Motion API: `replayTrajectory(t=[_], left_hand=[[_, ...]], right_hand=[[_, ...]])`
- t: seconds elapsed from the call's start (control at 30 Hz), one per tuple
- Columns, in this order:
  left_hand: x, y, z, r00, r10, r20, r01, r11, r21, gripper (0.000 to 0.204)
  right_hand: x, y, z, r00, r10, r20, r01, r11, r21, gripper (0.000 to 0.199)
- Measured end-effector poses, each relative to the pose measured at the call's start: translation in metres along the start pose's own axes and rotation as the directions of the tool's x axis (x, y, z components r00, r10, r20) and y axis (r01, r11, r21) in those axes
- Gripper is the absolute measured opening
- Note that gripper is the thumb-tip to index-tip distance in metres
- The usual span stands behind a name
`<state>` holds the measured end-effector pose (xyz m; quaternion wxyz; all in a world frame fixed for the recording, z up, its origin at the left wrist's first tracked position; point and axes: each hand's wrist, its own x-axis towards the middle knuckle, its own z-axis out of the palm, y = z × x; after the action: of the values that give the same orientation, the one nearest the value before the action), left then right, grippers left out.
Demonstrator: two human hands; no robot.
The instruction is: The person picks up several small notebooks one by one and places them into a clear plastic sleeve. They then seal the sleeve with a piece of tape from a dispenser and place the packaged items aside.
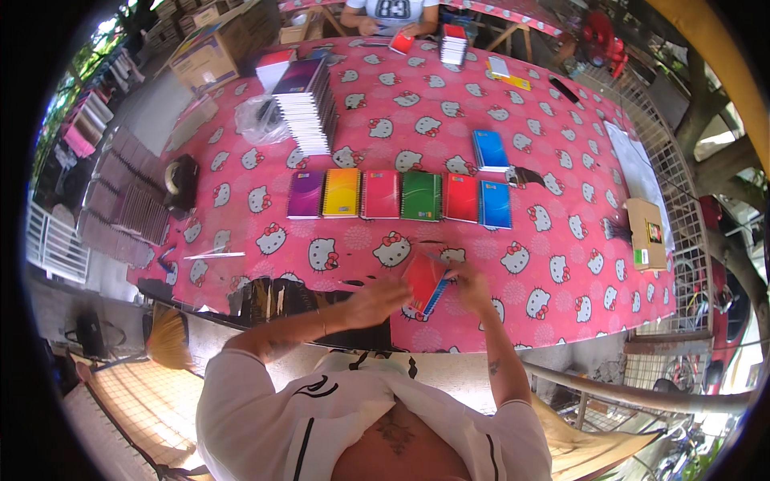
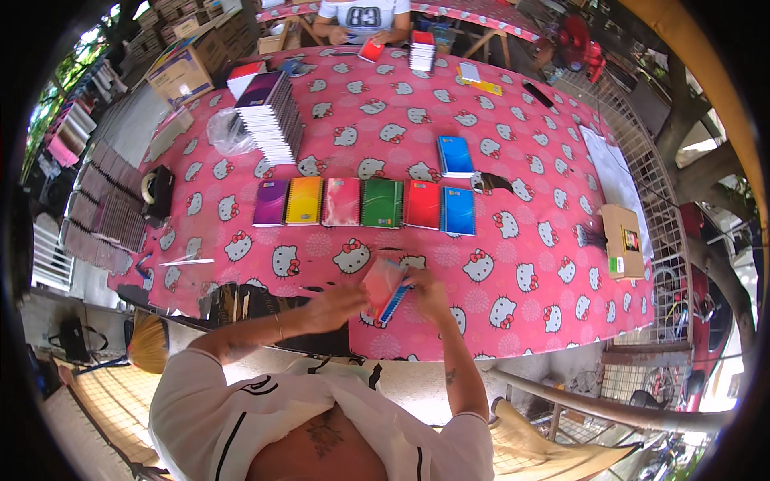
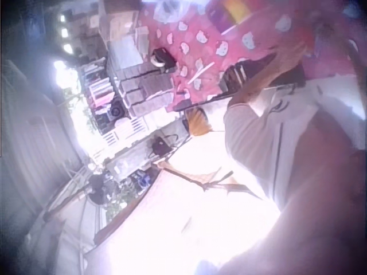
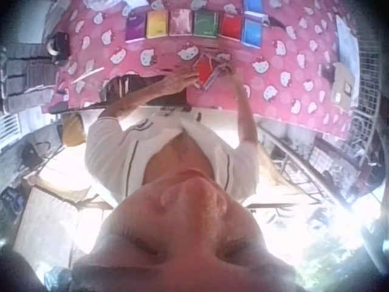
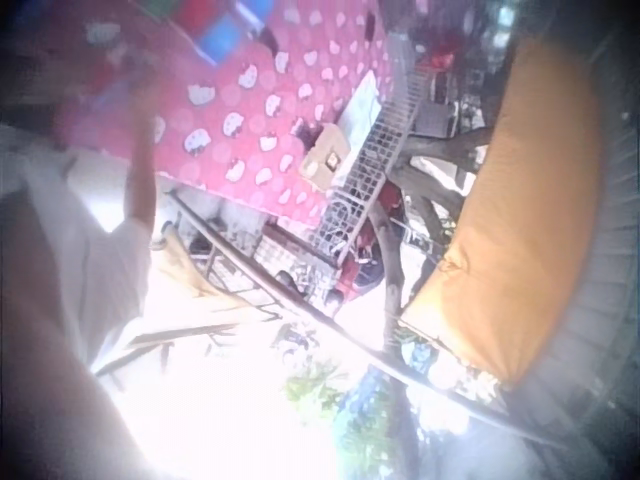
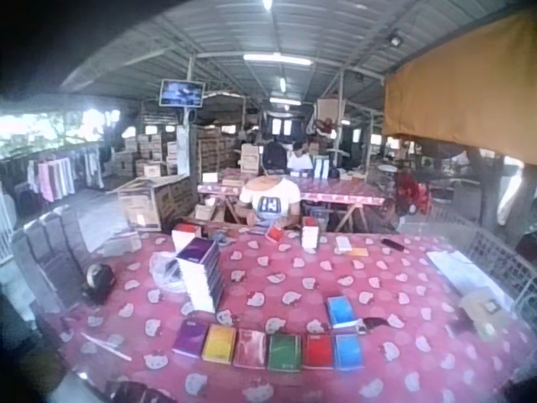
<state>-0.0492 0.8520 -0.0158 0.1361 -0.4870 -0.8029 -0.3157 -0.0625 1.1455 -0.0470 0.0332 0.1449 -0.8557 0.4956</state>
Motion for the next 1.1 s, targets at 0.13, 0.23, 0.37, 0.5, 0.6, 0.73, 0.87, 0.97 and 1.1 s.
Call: replayTrajectory(t=[0.13, 0.23, 0.37, 0.5, 0.6, 0.73, 0.87, 0.97, 1.1], left_hand=[[-0.008, -0.012, -0.012, 0.961, -0.254, 0.110, 0.259, 0.966, -0.029, 0.048], [0.030, -0.072, -0.038, 0.827, -0.420, -0.373, 0.540, 0.780, 0.317, 0.052], [-0.019, -0.153, -0.061, 0.746, -0.665, -0.043, 0.651, 0.713, 0.262, 0.055], [0.012, -0.120, -0.110, 0.542, -0.840, 0.004, 0.840, 0.542, -0.022, 0.055], [-0.019, -0.122, -0.098, 0.883, -0.429, -0.190, 0.460, 0.708, 0.536, 0.054], [-0.014, -0.111, -0.063, 0.862, -0.437, -0.258, 0.506, 0.697, 0.508, 0.061], [0.017, -0.050, -0.016, 0.512, -0.857, -0.052, 0.726, 0.464, -0.507, 0.060], [0.013, -0.035, -0.012, 0.330, -0.926, 0.182, 0.609, 0.062, -0.791, 0.046], [-0.005, -0.068, -0.018, 0.394, -0.876, 0.278, 0.750, 0.131, -0.649, 0.033]], right_hand=[[0.082, -0.045, 0.019, 0.983, -0.025, -0.184, -0.009, 0.984, -0.177, 0.038], [0.132, -0.072, 0.083, 0.899, -0.427, -0.094, 0.321, 0.790, -0.523, 0.050], [0.153, -0.061, 0.121, 0.914, -0.404, 0.031, 0.350, 0.750, -0.562, 0.054], [0.110, -0.098, 0.058, 0.887, -0.429, -0.172, 0.295, 0.812, -0.504, 0.049], [0.056, -0.124, 0.035, 0.892, -0.235, -0.386, 0.135, 0.954, -0.269, 0.035], [0.024, -0.096, 0.052, 0.861, 0.411, -0.300, -0.300, 0.886, 0.352, 0.028], [0.011, -0.074, 0.085, 0.978, 0.206, -0.024, -0.177, 0.892, 0.416, 0.030], [0.017, -0.063, 0.062, 0.994, 0.074, -0.081, -0.072, 0.997, 0.031, 0.043], [0.041, -0.042, 0.021, 0.976, -0.187, 0.113, 0.217, 0.786, -0.579, 0.057]])
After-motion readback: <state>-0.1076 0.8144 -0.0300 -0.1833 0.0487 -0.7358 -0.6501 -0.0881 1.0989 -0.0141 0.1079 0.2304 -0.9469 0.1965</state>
